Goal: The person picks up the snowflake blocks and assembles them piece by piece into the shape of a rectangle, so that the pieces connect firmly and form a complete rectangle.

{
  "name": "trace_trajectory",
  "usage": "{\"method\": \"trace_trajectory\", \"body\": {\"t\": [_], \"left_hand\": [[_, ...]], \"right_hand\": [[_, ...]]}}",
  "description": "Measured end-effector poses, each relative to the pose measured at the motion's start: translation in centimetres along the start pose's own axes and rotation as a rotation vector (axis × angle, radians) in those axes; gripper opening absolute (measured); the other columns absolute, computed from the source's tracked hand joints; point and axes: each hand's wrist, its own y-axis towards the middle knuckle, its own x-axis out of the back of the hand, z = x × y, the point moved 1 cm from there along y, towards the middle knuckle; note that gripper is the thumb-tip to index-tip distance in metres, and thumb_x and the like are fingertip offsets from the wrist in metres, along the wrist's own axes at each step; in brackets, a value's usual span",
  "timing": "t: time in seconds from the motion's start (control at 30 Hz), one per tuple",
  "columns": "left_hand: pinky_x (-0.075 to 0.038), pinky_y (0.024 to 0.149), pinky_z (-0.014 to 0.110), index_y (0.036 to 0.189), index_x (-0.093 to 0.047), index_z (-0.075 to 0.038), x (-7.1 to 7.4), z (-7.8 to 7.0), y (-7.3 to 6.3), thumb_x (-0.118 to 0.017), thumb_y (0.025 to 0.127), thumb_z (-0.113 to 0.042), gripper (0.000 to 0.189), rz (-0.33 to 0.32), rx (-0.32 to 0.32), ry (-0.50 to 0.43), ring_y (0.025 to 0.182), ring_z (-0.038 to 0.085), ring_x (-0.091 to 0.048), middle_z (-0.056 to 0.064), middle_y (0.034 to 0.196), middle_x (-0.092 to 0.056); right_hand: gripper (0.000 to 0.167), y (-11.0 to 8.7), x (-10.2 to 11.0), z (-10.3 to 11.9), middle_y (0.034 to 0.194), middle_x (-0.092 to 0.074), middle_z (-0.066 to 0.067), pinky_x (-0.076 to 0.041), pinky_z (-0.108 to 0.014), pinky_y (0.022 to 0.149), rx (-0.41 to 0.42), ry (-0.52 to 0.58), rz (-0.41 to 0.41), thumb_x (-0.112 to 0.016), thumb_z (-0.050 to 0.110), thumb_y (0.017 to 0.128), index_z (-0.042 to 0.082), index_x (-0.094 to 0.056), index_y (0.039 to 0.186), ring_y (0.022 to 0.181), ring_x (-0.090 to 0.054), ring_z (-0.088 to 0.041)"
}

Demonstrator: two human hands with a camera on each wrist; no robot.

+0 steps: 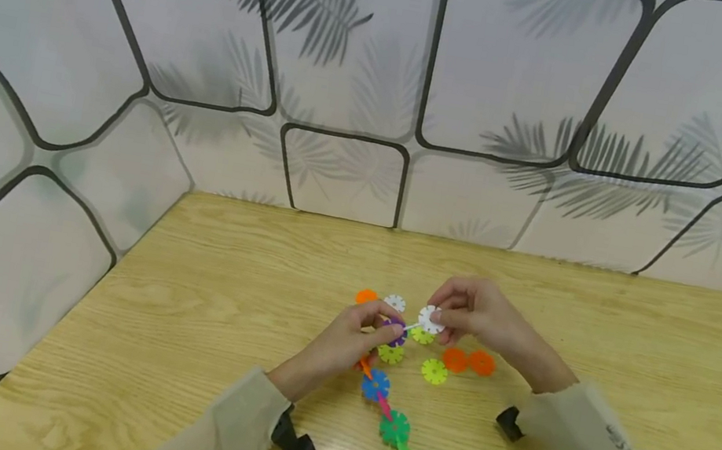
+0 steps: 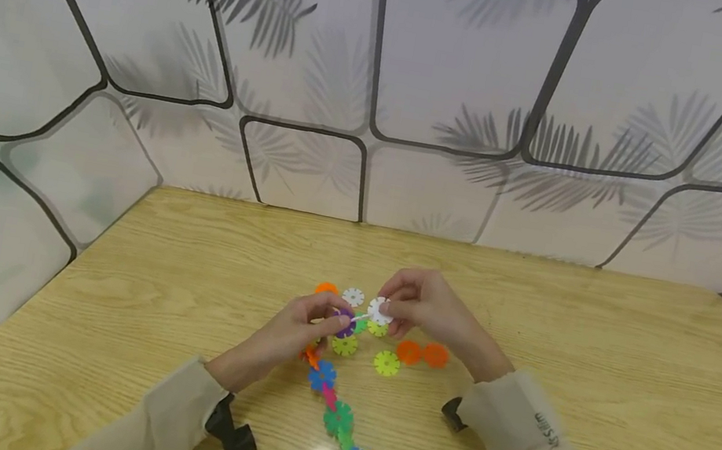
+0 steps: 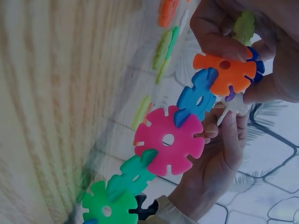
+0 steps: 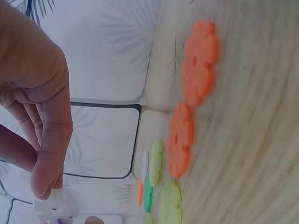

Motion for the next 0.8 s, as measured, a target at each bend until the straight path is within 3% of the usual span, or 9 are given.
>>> {"method": "trace_trajectory", "body": {"t": [0.53, 0.67, 0.8], "left_hand": [[-0.035, 0.050, 0.020, 0.115, -0.060, 0.000, 0.1, 0.1, 0.0, -0.055, 0.106, -0.011, 0.015, 0.013, -0.051, 0.007, 0.058, 0.011, -0.041, 0.001, 0.087, -0.053], [-0.039, 0.054, 0.020, 0.117, -0.059, 0.002, 0.1, 0.1, 0.2, -0.049, 0.109, -0.017, 0.023, 0.011, -0.046, -0.039, 0.060, 0.011, -0.045, 0.001, 0.089, -0.054], [-0.045, 0.064, 0.022, 0.123, -0.057, 0.005, 0.3, 0.2, 0.3, -0.036, 0.113, -0.025, 0.038, 0.026, -0.026, -0.089, 0.069, 0.012, -0.052, 0.004, 0.096, -0.058]], "right_hand": [[0.003, 0.0, -1.5, 0.1, 0.080, -0.069, -0.014, -0.059, -0.032, 0.062, 0.047, 0.039, -0.072, -0.056, -0.015, 0.096, -0.014, -0.059, 0.096, 0.060, -0.067, -0.018], [0.003, 0.2, -1.2, 0.2, 0.081, -0.069, -0.014, -0.060, -0.033, 0.063, 0.033, 0.024, -0.095, -0.058, -0.011, 0.097, -0.013, -0.060, 0.099, 0.062, -0.067, -0.021], [0.010, 0.3, -0.8, 0.3, 0.083, -0.069, -0.014, -0.060, -0.034, 0.066, 0.020, 0.005, -0.109, -0.059, -0.008, 0.098, -0.016, -0.061, 0.105, 0.065, -0.067, -0.020]]}}
